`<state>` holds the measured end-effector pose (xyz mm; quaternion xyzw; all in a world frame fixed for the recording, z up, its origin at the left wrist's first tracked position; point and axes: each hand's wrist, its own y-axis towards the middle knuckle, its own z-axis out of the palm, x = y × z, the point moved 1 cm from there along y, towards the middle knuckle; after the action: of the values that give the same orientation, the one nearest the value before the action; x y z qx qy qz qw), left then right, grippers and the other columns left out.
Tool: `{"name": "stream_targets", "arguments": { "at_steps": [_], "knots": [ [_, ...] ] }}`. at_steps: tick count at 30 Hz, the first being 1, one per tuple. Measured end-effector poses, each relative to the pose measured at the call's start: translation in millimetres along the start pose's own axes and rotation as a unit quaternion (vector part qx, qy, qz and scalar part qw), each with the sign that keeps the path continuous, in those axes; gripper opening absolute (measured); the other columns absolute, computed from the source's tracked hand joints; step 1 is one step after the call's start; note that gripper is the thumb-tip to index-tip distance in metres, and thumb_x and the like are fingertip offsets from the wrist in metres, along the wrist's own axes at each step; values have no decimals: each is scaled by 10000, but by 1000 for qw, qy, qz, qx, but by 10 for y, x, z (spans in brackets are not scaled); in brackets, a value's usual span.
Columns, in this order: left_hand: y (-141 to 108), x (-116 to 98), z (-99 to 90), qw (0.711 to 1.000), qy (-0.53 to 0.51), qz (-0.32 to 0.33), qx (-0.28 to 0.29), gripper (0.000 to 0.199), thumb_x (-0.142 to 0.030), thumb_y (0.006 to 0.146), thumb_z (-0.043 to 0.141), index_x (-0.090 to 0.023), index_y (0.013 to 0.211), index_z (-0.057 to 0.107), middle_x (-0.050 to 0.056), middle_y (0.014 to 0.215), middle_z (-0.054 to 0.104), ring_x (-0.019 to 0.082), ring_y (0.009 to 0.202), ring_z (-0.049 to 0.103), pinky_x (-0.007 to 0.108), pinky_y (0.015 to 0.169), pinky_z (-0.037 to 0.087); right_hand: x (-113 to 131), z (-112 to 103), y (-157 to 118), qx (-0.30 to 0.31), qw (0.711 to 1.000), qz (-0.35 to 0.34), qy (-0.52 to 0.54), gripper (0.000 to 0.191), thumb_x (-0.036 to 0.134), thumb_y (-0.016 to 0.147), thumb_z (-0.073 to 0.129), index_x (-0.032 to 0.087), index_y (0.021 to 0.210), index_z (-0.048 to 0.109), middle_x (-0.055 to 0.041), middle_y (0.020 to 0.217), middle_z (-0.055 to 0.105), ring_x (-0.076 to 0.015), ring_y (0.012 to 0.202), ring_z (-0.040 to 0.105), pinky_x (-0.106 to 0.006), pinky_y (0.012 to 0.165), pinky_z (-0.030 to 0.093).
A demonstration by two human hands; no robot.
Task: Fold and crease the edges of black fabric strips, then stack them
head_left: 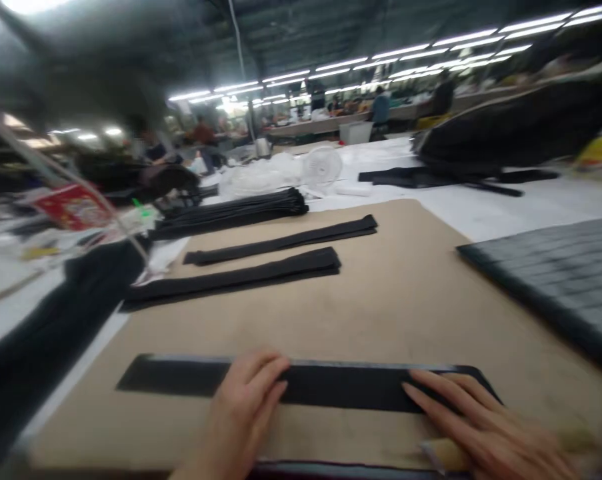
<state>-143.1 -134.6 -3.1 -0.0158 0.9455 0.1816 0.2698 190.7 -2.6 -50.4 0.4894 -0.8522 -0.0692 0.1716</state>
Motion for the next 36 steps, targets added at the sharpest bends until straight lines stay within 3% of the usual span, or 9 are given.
{"name": "stream_targets", "arguments": {
  "at_steps": [1,3,6,9,15,20,26,36],
  "knots": [
    [117,-192,147,998,-34,25,45,248,-199,918,516,-262,1128,631,36,1127,623,183,1055,580,298,920,473,-60,-122,-36,9,1000,18,-19,790,42,650,484,343,1381,478,-12,1383,499,-290,1205,500,-381,876,537],
    [356,-567,413,990,-72,16,121,239,-147,893,533,-234,1087,643,39,1071,636,193,1010,588,307,887,483,-177,-315,1,28,997,64,-34,815,42,610,466,336,1370,483,-15,1360,512,-287,1210,495,-408,897,529],
    [682,-1006,750,981,-64,-30,180,240,-125,843,597,-207,1062,653,44,1051,640,228,1013,572,364,912,463,-313,-489,175,66,989,130,-5,520,106,770,480,316,1235,580,-42,1246,564,-259,1116,544,-415,898,509],
    [886,-1221,1008,976,-37,-47,211,201,-146,823,620,-186,1015,664,62,1047,634,252,1019,551,382,909,446,-347,-560,337,115,983,139,37,262,193,871,509,286,1082,634,-49,1149,583,-242,1023,563,-393,853,487],
    [1022,-1278,1202,970,-22,-77,231,183,-86,757,612,-183,910,642,55,964,631,240,964,533,348,840,403,-331,-570,522,128,982,123,59,133,103,810,568,210,887,579,-35,961,581,-228,916,550,-336,751,425],
    [1094,-1269,1232,966,-12,-74,248,160,-60,719,602,-182,823,603,50,954,602,222,956,520,315,810,378,-396,-580,611,164,978,114,65,99,162,778,634,180,871,607,-54,961,606,-244,906,568,-317,716,395],
    [1090,-1232,1291,965,-59,-78,244,190,-28,668,552,-193,761,553,10,831,614,192,843,540,286,707,361,-463,-597,675,185,970,122,103,116,227,755,663,207,868,650,-21,812,659,-232,774,616,-276,584,326],
    [1076,-1242,1260,969,-69,-57,229,223,-11,688,557,-189,781,654,12,858,643,197,872,573,316,779,422,-546,-611,643,177,969,114,126,119,229,741,709,209,846,655,-13,873,653,-215,823,595,-262,623,334]
  ]
}}
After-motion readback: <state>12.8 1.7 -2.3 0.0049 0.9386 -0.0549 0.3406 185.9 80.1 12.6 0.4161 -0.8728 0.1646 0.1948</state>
